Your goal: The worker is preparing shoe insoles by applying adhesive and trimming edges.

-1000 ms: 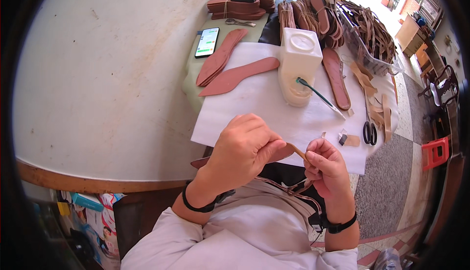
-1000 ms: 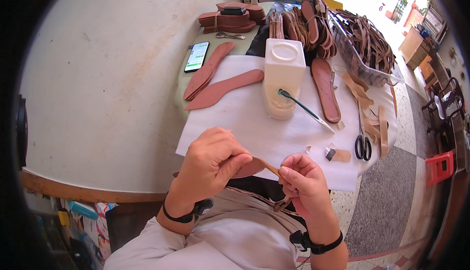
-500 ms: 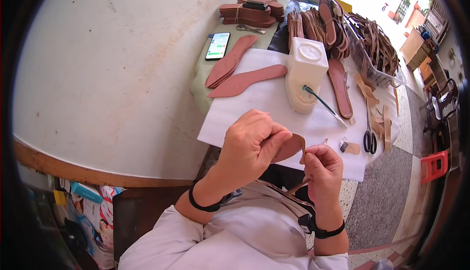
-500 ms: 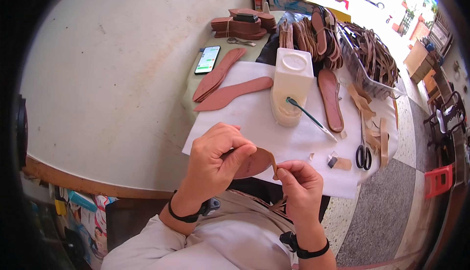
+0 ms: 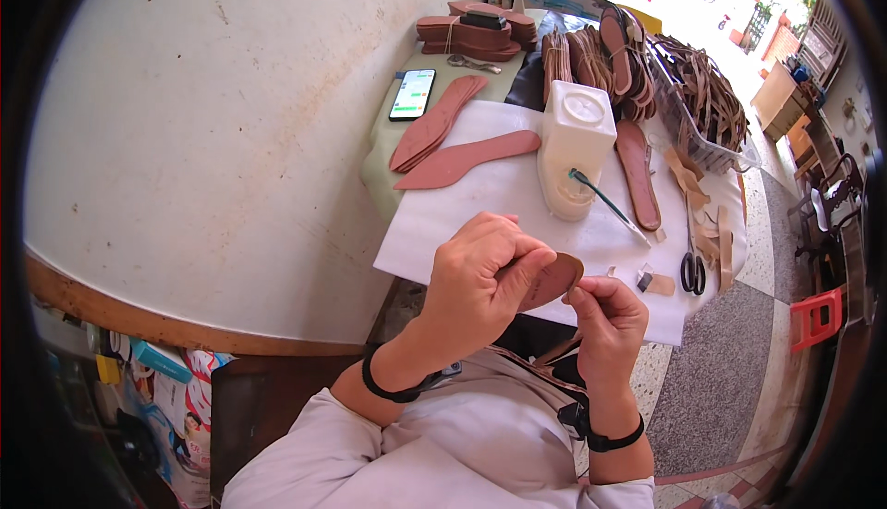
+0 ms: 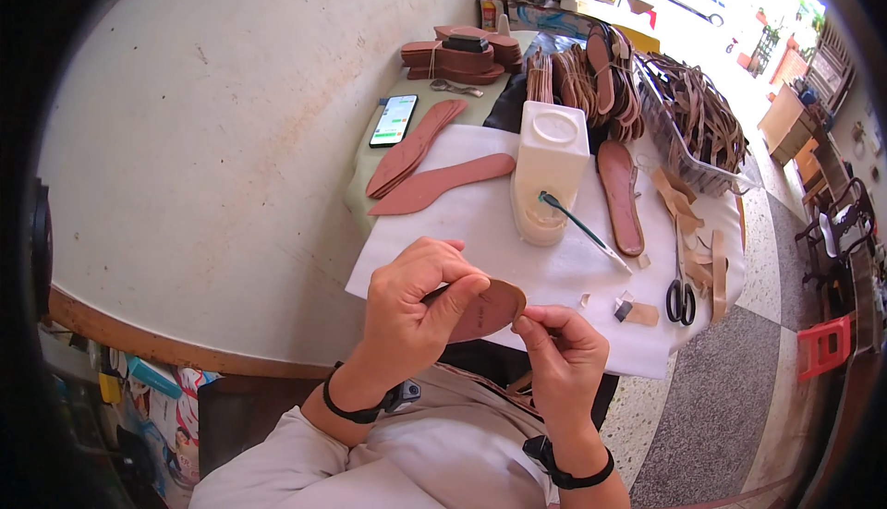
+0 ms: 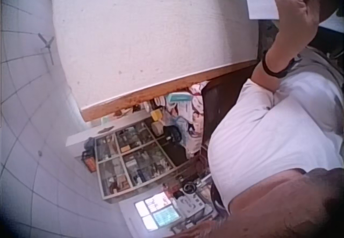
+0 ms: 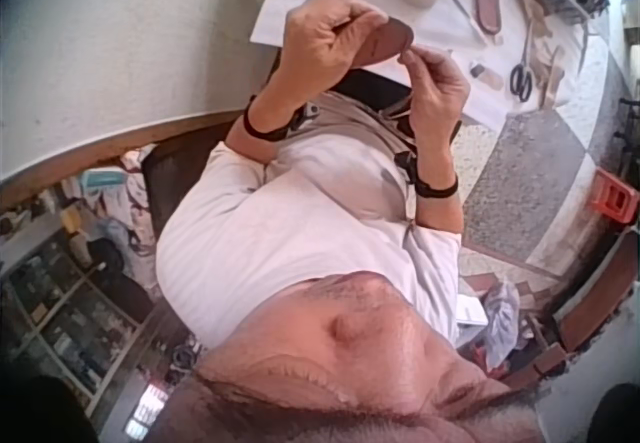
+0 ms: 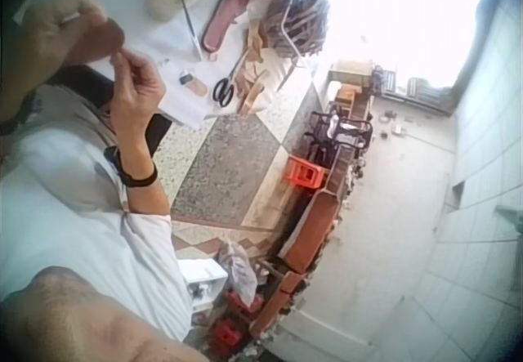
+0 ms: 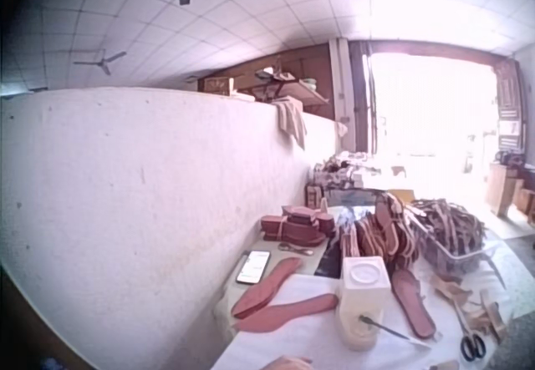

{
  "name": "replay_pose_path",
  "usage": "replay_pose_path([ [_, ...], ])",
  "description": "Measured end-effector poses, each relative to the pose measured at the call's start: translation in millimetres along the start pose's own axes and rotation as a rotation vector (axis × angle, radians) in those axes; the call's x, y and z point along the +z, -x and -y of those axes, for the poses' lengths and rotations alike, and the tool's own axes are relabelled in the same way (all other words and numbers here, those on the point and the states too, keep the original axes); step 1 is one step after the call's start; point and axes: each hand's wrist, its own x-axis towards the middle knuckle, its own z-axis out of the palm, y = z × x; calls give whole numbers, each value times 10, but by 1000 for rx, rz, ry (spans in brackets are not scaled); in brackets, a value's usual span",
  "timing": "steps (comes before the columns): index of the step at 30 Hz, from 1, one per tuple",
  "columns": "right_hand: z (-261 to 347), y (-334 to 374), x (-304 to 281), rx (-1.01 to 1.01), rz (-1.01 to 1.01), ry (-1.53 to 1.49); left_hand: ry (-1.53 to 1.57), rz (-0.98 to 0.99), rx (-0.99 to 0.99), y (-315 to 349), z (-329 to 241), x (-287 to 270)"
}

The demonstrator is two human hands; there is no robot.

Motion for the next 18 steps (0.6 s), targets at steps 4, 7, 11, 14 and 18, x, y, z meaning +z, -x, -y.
replay_pose_path([
  [4,104,-44,20,-79,3,194,41,15,7,7,30,38],
  [7,96,-98,26,-190,-21,241,174,73,-97,31,61,40],
  [11,290,-133,7,-235,24,391,173,171,-186,-43,-130,-45],
  [14,442,-147,54,-227,108,506,126,173,-49,-118,-271,-102],
  [18,516,-140,110,-261,139,554,76,282,48,-137,-214,-70],
])
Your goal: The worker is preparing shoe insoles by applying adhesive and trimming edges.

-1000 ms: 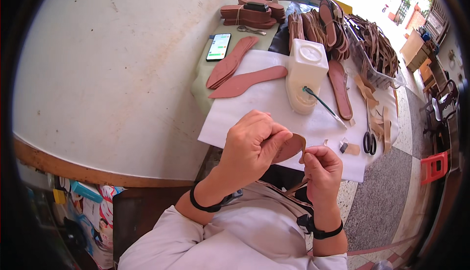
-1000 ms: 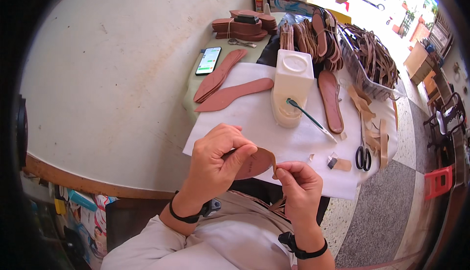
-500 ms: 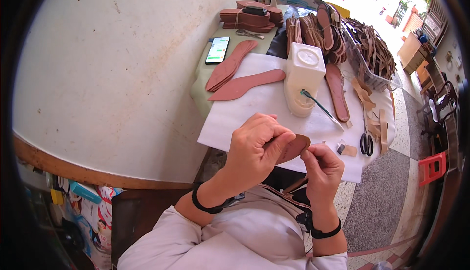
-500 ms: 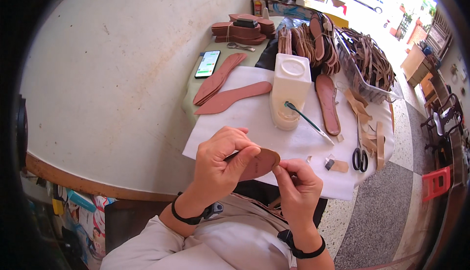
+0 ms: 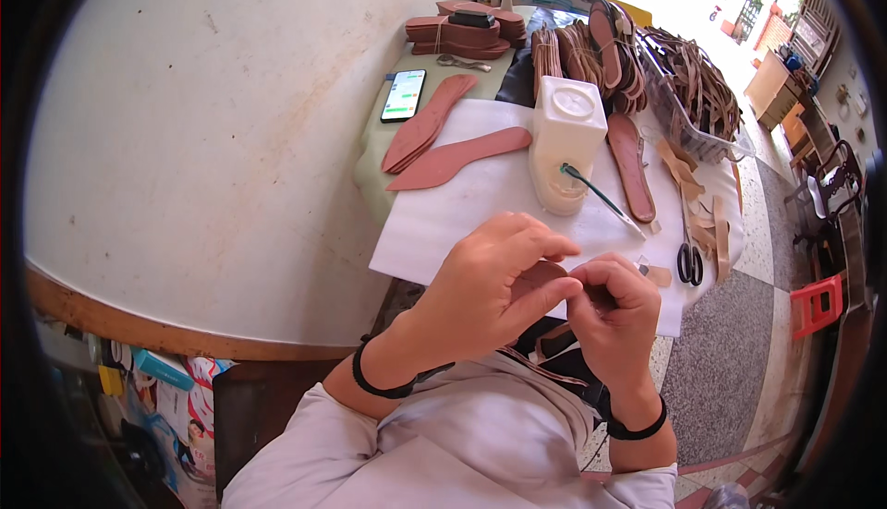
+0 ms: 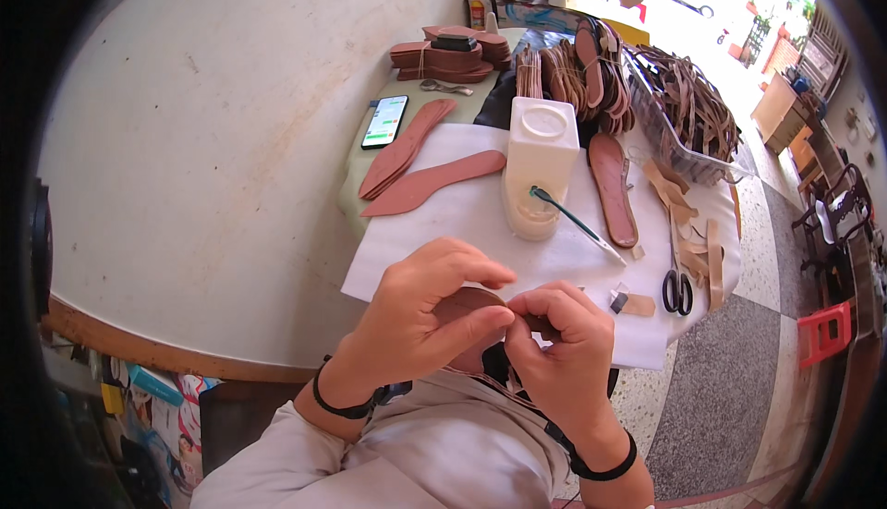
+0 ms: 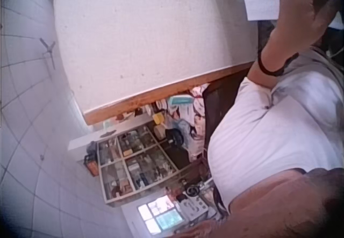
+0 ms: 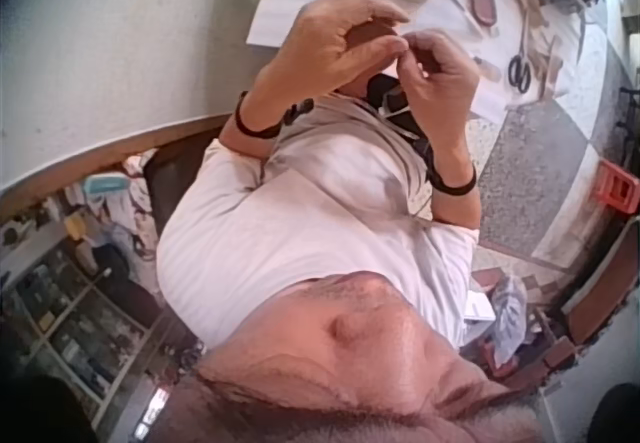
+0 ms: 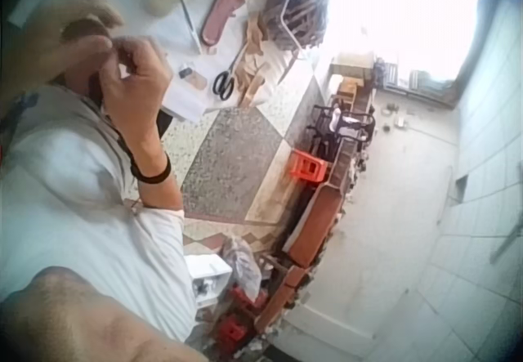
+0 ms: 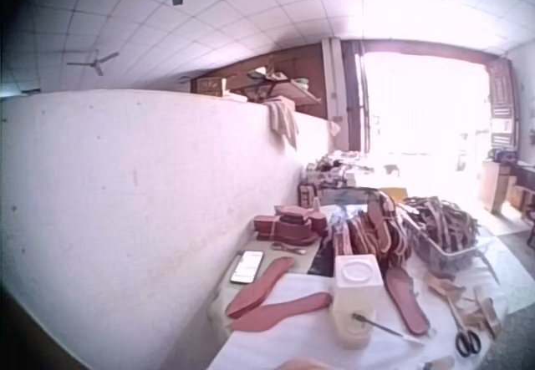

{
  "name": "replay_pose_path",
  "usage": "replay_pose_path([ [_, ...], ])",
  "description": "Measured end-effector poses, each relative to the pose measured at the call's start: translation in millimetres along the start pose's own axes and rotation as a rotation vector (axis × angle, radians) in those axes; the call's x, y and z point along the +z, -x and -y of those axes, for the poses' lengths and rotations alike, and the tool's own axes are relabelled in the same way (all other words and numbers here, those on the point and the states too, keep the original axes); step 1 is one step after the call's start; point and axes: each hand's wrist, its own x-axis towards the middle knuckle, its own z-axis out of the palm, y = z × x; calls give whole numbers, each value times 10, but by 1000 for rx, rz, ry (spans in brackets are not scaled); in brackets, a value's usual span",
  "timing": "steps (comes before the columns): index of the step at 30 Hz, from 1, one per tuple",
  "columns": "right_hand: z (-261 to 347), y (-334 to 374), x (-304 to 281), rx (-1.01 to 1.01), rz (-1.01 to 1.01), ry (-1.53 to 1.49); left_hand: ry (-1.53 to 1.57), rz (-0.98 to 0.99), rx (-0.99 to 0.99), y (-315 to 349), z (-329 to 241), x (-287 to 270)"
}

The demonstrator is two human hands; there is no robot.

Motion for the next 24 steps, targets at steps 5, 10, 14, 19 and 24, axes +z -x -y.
replay_pose_path([
  [5,-24,-19,-3,12,15,10,28,20,-60,59,98,87],
  [10,-92,-27,9,64,9,-28,-36,14,-61,62,155,164],
  [14,-148,-36,-19,166,42,-67,-43,2,-127,80,193,197],
  [19,-203,-104,-89,322,59,-356,-37,-28,-131,65,228,162],
  [24,-249,-151,-246,464,183,-441,-33,-7,-188,74,256,122],
])
